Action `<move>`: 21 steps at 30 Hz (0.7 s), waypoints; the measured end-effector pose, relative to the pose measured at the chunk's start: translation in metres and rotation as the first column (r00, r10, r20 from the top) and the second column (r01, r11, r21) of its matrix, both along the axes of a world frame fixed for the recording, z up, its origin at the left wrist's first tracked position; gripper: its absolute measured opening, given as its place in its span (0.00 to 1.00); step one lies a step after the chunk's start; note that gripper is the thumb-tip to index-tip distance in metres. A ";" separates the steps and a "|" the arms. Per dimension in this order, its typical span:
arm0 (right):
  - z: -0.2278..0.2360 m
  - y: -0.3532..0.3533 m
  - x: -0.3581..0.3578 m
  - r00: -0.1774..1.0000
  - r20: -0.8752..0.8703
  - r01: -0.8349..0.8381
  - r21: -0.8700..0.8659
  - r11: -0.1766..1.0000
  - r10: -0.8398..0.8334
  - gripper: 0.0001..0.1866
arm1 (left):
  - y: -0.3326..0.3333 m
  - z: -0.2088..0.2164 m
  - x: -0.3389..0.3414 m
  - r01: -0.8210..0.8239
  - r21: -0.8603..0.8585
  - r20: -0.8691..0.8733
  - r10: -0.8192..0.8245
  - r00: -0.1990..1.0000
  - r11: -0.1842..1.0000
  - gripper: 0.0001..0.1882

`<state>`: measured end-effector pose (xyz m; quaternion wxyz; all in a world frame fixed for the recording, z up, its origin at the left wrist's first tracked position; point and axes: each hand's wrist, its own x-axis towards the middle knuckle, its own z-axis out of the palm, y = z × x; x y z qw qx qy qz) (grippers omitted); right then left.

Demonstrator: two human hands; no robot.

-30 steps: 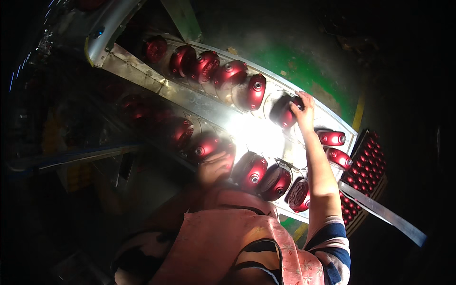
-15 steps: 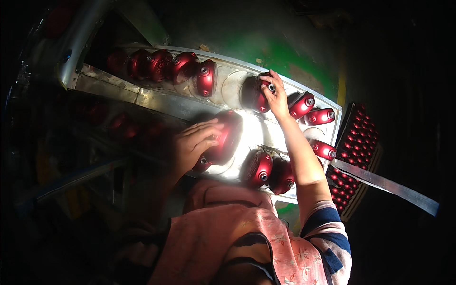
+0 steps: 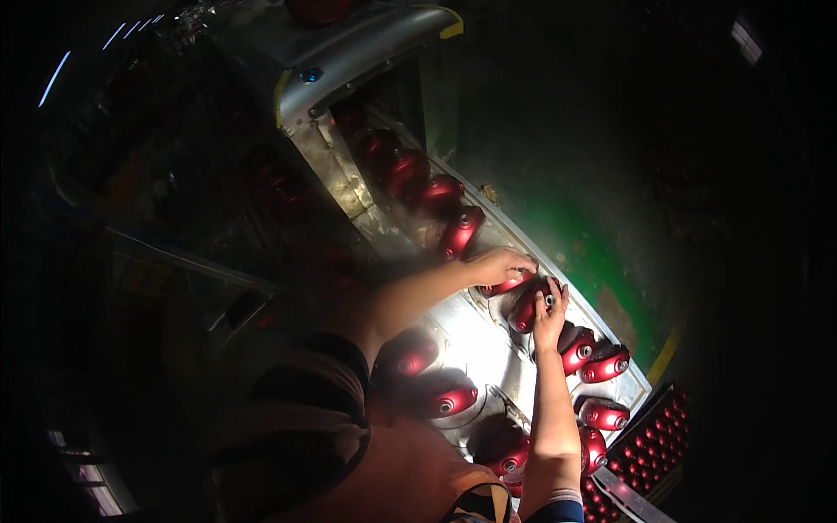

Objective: The person repeatedly picks up red plastic containers from a pallet and places them onto a conveyor belt. The containers are handled one at a time and arranged in rows on the belt.

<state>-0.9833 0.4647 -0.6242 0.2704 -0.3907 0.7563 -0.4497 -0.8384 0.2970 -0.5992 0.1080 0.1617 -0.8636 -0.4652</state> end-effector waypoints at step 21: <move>0.117 0.145 0.039 0.930 0.351 -0.042 -0.190 0.981 0.108 0.25 | 0.185 0.049 0.165 0.264 0.026 0.249 -0.262 0.932 0.964 0.24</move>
